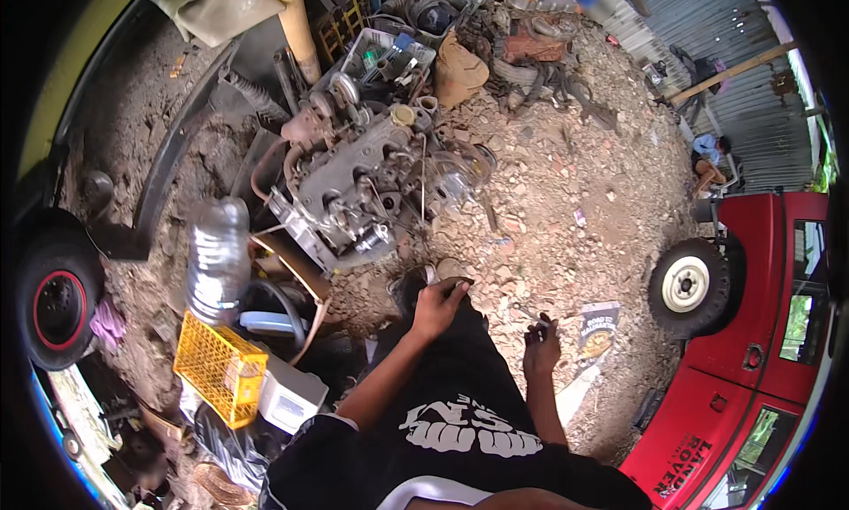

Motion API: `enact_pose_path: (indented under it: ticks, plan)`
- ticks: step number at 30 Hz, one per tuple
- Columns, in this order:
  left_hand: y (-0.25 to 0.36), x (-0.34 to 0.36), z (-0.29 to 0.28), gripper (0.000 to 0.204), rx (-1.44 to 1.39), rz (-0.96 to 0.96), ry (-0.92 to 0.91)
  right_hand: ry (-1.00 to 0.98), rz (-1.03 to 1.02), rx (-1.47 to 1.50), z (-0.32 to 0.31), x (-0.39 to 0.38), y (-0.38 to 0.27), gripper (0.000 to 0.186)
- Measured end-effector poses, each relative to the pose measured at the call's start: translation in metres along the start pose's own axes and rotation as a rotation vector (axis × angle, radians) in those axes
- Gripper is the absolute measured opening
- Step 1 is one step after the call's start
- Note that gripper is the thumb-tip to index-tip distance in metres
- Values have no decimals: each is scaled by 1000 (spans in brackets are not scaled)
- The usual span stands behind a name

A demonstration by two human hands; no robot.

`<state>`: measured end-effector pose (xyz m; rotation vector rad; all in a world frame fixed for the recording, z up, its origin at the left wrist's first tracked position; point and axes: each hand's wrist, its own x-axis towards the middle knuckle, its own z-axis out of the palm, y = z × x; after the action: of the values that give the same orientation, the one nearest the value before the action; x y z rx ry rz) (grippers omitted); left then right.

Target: The person works on a disassembled car engine in an outdoor junkyard setting. They use a wrench to tighten bolts on the engine block and intake manifold, occasionally adjusting their position and handling various engine components.

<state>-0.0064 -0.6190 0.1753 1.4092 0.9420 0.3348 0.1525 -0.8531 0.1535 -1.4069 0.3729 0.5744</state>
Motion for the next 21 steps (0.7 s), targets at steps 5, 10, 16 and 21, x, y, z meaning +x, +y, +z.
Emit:
enact_pose_path:
  ticks: [5, 10, 16, 21]
  plan:
    - [10, -32, 16, 33, 6, 53, 18, 51, 119, 58, 1, -35, 8, 33]
    - [49, -45, -17, 32, -46, -36, -26, -706, 165, -110, 75, -26, -3, 33]
    - [46, -54, -48, 32, -802, -68, 418, -1269, 32, -601, 161, -26, 21, 43]
    - [-3, -90, -75, 25, -768, -73, 610, -1527, 329, -807, 206, -55, 0, 35]
